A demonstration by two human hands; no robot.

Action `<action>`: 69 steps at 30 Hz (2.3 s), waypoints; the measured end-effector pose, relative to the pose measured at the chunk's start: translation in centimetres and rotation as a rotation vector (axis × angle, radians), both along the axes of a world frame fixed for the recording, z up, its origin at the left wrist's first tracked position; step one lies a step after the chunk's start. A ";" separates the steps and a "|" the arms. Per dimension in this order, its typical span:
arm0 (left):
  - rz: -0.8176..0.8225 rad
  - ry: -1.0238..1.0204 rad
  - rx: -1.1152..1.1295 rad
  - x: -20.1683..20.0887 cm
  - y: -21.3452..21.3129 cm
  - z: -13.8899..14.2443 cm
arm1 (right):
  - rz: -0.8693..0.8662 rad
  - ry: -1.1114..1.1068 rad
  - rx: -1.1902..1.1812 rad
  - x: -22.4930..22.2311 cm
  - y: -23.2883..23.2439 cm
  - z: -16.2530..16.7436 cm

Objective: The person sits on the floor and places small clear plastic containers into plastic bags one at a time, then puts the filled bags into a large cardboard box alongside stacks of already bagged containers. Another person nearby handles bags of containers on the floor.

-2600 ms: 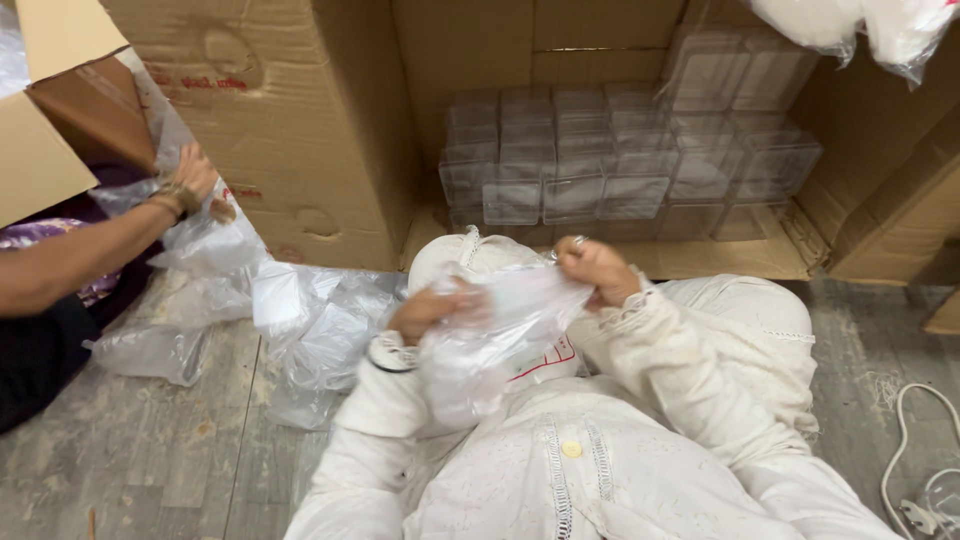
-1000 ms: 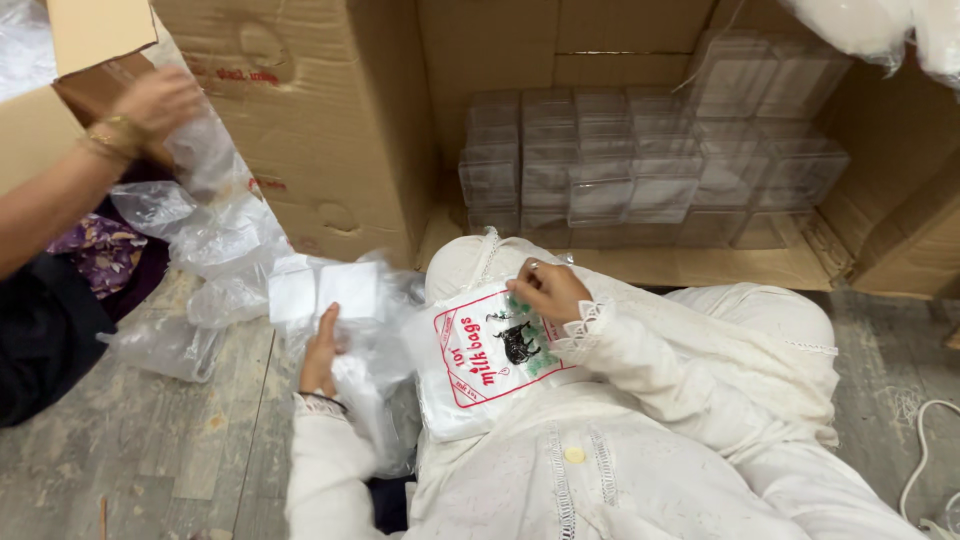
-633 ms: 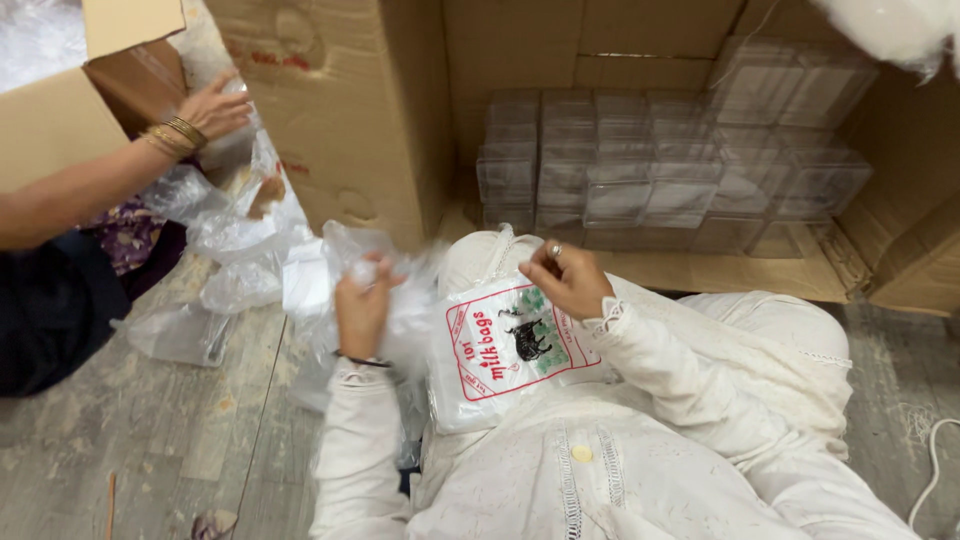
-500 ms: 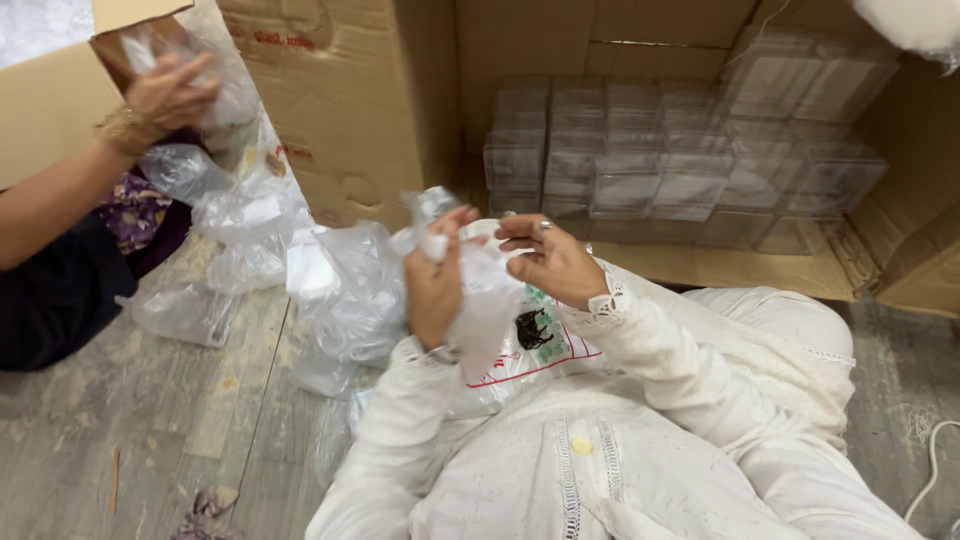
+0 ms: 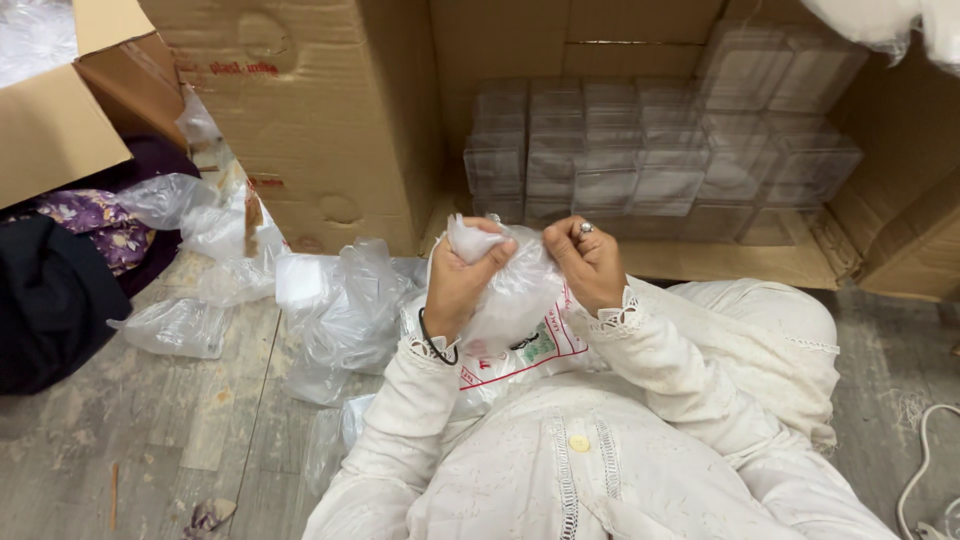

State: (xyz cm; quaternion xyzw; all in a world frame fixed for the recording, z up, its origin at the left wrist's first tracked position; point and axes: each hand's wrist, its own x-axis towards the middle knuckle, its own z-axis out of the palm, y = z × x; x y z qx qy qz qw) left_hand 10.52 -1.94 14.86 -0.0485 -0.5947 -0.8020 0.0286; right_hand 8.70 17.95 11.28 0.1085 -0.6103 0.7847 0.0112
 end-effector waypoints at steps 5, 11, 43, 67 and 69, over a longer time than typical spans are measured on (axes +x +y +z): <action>0.059 0.028 -0.120 -0.4 0.8 -0.8 | 0.169 -0.054 -0.067 0.3 0.5 1.1; -0.115 0.092 -0.001 -0.3 0.4 -1.2 | 0.010 -0.067 -0.029 0.5 0.3 0.8; -0.075 -0.376 0.070 -16.2 9.5 -10.8 | -0.354 0.094 0.345 -9.8 5.7 -6.0; 0.128 -0.281 0.061 -18.0 8.4 -14.4 | -0.797 0.266 0.705 -11.7 3.7 -9.7; 0.072 -0.310 -0.001 -18.2 8.6 -14.3 | -0.783 0.219 0.721 -12.5 4.2 -10.0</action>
